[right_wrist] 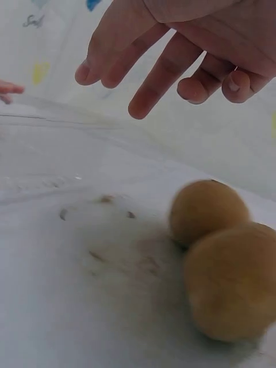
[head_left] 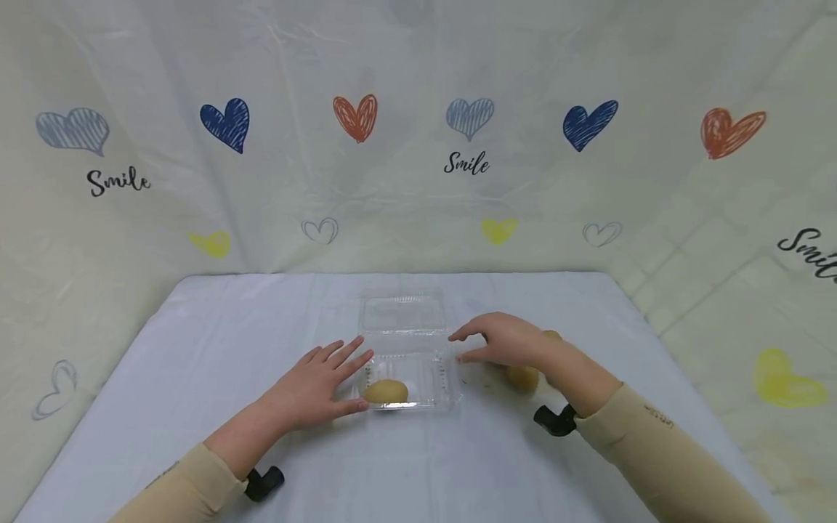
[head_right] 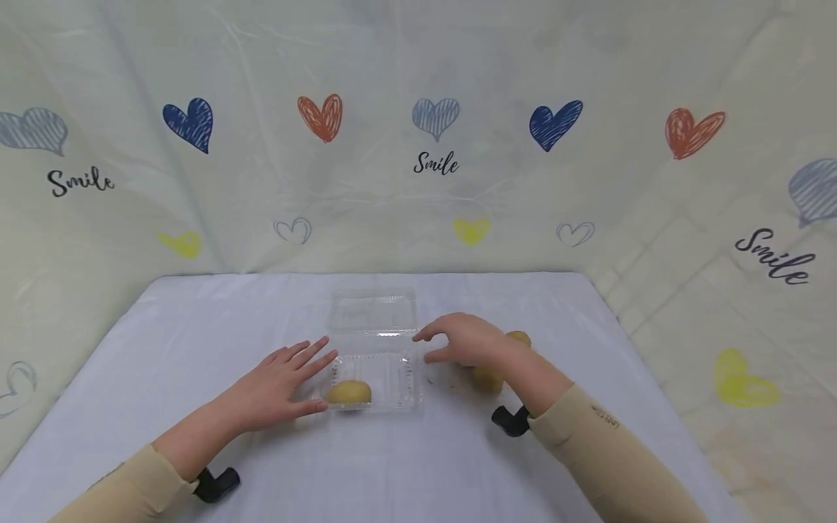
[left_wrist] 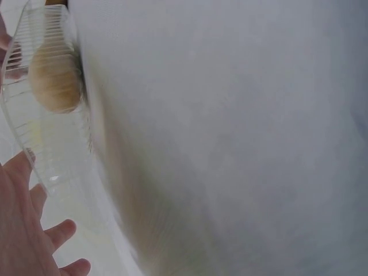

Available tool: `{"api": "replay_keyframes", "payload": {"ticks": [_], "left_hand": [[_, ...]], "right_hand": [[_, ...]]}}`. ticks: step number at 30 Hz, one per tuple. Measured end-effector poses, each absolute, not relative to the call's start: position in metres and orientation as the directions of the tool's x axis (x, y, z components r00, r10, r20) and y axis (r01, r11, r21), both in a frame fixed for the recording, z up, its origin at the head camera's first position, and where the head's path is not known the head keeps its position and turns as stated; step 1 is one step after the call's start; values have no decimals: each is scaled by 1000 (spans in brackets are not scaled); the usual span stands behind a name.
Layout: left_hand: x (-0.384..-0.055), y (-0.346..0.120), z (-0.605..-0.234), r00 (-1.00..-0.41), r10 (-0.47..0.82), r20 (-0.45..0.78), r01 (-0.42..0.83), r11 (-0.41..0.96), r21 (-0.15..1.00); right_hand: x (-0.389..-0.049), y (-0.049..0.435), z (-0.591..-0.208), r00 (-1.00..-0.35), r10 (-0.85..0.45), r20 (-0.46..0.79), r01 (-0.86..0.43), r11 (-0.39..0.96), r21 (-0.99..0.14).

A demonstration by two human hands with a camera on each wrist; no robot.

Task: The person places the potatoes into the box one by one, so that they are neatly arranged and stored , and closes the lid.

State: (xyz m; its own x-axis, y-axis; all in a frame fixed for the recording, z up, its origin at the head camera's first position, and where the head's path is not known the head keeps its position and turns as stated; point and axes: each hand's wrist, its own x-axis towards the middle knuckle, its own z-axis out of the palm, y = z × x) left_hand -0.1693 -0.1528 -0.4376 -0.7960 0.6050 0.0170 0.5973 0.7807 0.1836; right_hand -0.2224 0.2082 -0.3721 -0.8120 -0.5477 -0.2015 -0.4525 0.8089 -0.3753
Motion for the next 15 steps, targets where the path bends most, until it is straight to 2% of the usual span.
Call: {"api": "replay_keyframes", "payload": {"ticks": [7, 15], "left_hand": [[-168, -153, -437, -792, 610, 28, 605, 777, 174], [-169, -153, -436, -795, 606, 16, 600, 783, 166]], "right_hand": [[-218, 244, -365, -877, -425, -223, -318, 863, -393], [-219, 256, -362, -889, -391, -236, -300, 890, -344]]}}
